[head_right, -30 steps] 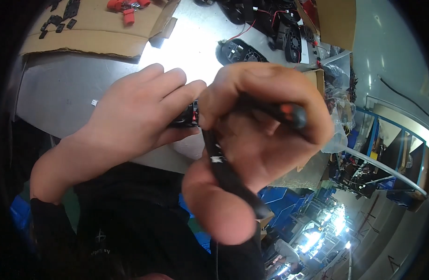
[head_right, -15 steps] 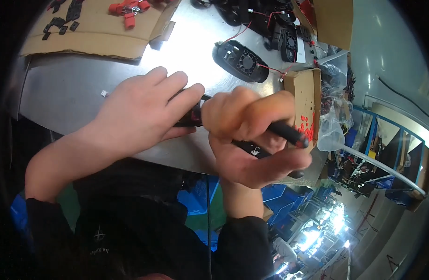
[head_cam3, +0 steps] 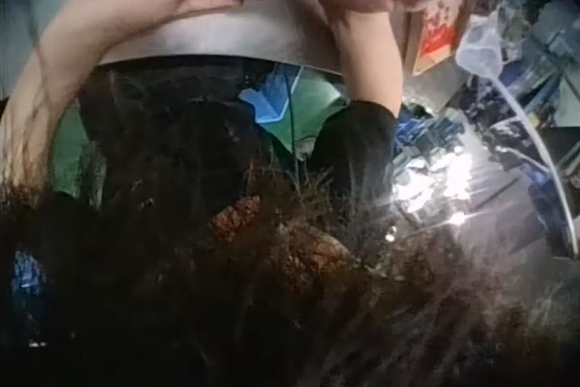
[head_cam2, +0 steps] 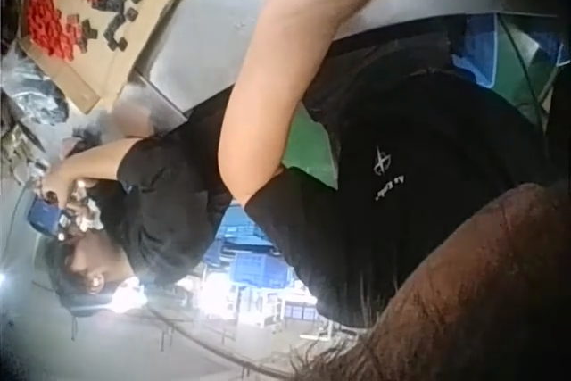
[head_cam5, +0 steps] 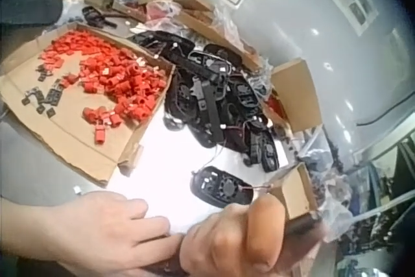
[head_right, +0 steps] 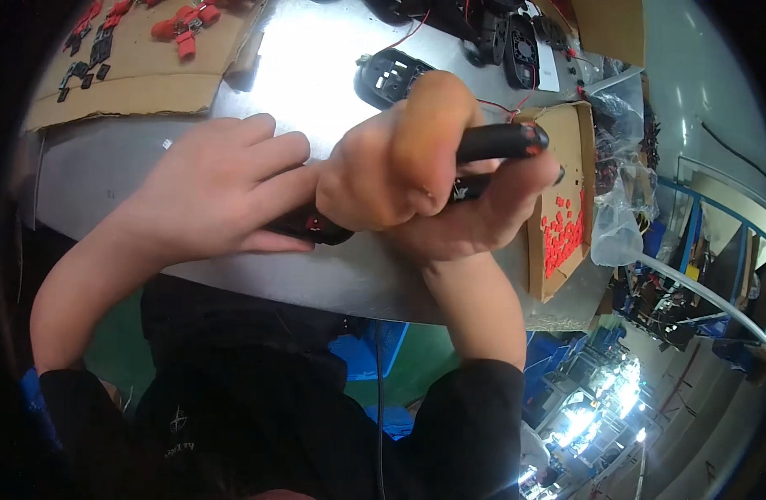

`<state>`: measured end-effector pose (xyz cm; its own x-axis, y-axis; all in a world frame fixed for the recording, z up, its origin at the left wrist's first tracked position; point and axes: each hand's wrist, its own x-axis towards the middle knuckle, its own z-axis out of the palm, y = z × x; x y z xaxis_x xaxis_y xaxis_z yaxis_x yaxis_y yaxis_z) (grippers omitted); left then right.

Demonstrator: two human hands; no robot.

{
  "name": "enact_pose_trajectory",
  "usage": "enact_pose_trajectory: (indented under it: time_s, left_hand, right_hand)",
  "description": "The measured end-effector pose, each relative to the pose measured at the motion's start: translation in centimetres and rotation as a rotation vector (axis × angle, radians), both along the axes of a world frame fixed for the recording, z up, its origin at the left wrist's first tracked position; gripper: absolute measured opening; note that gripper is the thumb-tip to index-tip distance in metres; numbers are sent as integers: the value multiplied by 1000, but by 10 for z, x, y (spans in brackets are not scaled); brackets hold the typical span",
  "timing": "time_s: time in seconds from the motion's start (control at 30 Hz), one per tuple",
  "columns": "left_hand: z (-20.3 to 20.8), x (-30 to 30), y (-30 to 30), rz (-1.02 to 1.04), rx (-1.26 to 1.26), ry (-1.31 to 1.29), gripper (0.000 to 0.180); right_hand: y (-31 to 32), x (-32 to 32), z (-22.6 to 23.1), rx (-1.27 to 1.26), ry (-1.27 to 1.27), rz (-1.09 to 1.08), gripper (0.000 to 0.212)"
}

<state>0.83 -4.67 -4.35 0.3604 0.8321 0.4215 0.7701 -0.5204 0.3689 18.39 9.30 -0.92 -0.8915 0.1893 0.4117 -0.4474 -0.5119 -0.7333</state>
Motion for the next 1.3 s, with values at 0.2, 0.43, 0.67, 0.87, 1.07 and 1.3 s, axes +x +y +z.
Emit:
enact_pose_trajectory:
  time_s: [0.2, 0.43, 0.67, 0.87, 1.07, 1.3]
  left_hand:
    - [1, -2, 2, -48, -43, -29, 49]
    - [-12, 6, -1, -10, -81, -129, 43]
    - [4, 13, -4, 126, 29, -2, 63]
    - [1, 18, -9, 166, 119, 42, 73]
    - [-2, 23, -9, 210, 174, 108, 69]
    - [-1, 22, -12, 222, 177, 101, 67]
  right_hand:
    - [19, -28, -5, -41, 150, 422, 48]
    - [4, -14, 6, 79, 104, 192, 55]
    - [-20, 25, 22, 329, -41, -326, 91]
    - [-46, 24, 26, 411, -247, -624, 97]
    - [-44, 27, 25, 343, -219, -639, 92]
    - [-62, 22, 17, 340, -183, -731, 73]
